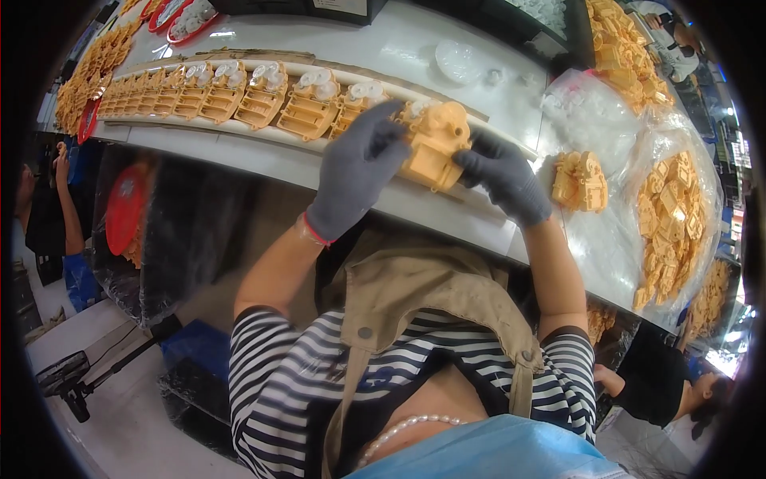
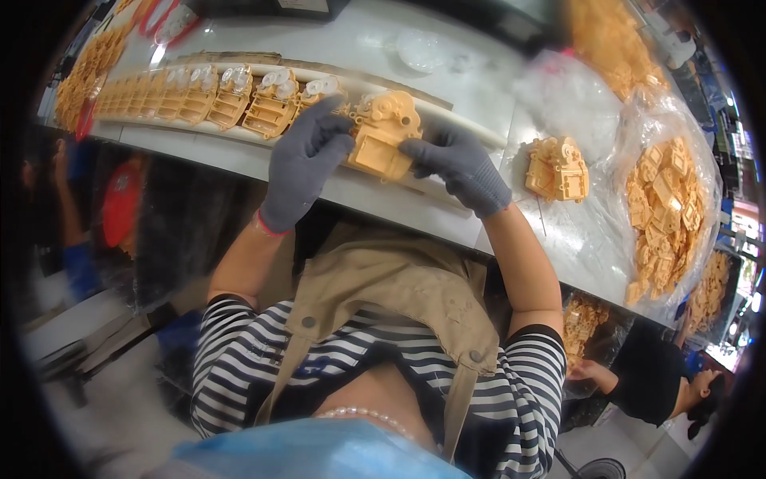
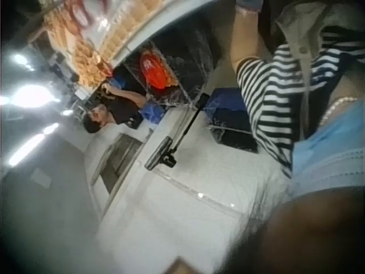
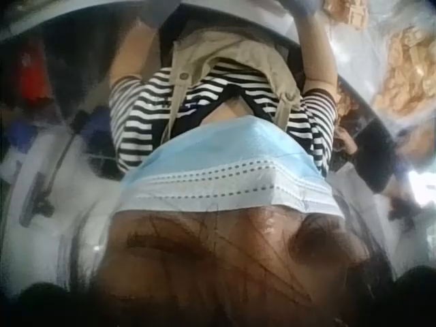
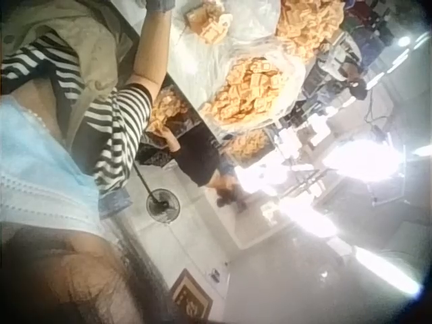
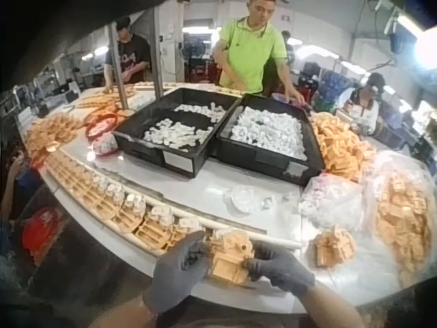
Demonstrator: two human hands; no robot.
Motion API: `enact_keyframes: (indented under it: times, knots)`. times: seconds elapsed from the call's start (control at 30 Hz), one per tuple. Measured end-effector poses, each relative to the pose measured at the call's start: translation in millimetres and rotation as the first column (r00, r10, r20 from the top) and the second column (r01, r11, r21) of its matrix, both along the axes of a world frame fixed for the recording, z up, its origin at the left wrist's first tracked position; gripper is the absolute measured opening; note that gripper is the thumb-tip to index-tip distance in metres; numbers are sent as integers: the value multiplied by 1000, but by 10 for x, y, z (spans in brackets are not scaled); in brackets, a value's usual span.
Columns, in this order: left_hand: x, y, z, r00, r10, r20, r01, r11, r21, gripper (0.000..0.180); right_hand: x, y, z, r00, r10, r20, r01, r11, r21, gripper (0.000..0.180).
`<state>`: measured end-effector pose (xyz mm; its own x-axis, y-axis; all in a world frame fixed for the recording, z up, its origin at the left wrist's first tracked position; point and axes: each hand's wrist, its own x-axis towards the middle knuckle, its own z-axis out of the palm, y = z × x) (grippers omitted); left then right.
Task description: The person assembles small white plastic components into yellow toy molds by hand on a factory production line.
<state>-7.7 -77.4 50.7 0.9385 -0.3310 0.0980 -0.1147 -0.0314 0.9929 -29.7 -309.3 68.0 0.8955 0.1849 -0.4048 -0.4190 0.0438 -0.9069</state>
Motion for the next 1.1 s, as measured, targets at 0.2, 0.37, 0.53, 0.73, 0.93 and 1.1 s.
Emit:
enact_keyframes:
  times: [0.2,0.37,0.53,0.73,0.93,1.1]
  knots:
    - [151,31,-73,688,61,723,-398,865,306,45,139,105,-37,996,-72,50,79,985,-151,68]
    - [200,-51,-173,669,-135,731,-455,703,547,35,214,146,-203,986,-141,90,155,973,-171,68]
    - [281,-97,-203,644,-261,719,-496,573,652,29,287,110,-263,986,12,165,78,848,-525,62]
    - [303,-158,-202,650,-286,704,-439,615,655,39,196,219,-135,990,-141,-10,142,986,93,73]
    - [65,-387,11,951,-10,308,-1,999,35,50,-115,-108,100,984,-133,119,117,984,131,69]
    - [-167,-615,184,937,-298,-184,283,953,-103,56,-475,-293,41,945,-53,324,60,998,-11,61]
